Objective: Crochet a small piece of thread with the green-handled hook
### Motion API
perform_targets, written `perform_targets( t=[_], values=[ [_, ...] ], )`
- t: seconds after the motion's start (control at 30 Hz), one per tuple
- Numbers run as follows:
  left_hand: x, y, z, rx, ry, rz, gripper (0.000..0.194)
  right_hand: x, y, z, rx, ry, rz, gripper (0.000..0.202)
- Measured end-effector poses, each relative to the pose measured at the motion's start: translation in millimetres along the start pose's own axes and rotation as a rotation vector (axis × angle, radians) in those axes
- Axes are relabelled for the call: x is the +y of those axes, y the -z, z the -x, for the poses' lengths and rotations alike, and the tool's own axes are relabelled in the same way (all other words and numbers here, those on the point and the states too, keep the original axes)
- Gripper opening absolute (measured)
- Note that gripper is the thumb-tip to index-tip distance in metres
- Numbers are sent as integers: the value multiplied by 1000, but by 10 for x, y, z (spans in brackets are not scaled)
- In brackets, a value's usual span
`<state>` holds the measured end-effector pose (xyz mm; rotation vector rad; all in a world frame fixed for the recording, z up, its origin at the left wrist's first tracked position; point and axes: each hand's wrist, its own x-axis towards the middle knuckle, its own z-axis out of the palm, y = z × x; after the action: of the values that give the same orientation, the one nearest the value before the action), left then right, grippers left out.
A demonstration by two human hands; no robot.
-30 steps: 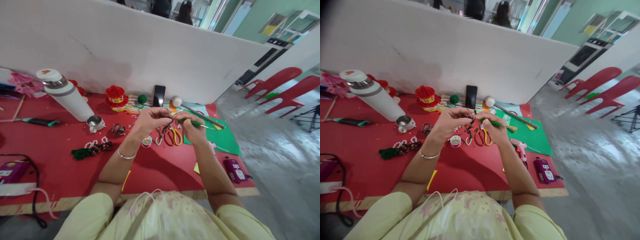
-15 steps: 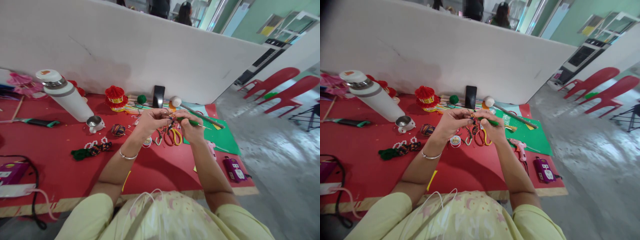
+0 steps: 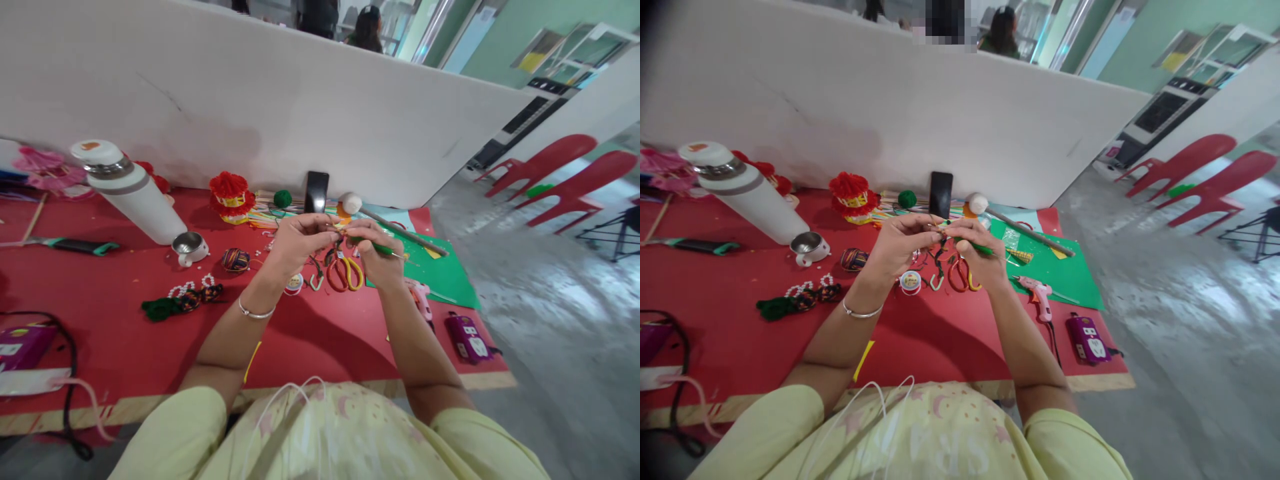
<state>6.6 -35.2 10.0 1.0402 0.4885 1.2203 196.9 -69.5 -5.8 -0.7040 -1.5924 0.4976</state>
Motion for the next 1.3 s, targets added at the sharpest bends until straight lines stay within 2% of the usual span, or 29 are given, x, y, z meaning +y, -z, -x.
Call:
perform_targets(
  t=[0.1, 0.2, 0.27, 0.33, 0.43, 0.53, 0.63, 0.7, 0.8, 1.1, 1.3],
  values=[
    [-31, -33, 0, 38, 8, 11, 35, -79, -31, -5, 7, 75, 111, 26],
    [-94, -59, -2, 135, -105, -37, 33, -134, -98, 12, 57, 113, 194, 23],
    [-140, -89, 1, 209, -196, -92, 29, -146, -181, 51, 123, 140, 266, 22],
    [-167, -131, 11, 255, -231, -103, 27, -140, -294, 106, 199, 193, 350, 25],
    [-135, -176, 26, 271, -168, 21, 28, -103, -472, 179, 302, 237, 415, 32],
    [-23, -143, 25, 210, 25, 169, 31, -48, -552, 190, 344, 241, 366, 30],
    [98, -46, 5, 136, 163, 193, 34, -4, -481, 145, 279, 153, 202, 25],
    [147, 12, -6, 87, 179, 188, 32, 4, -377, 109, 218, 101, 124, 26],
    [173, 47, -8, 34, 188, 179, 29, -24, -205, 73, 107, 111, 97, 27],
    [166, 45, 1, 60, 231, 87, 26, -247, 146, -43, -252, 148, 190, 26],
    [148, 45, -1, 38, 246, 65, 20, -392, 319, -116, -405, 89, 168, 24]
  ],
)
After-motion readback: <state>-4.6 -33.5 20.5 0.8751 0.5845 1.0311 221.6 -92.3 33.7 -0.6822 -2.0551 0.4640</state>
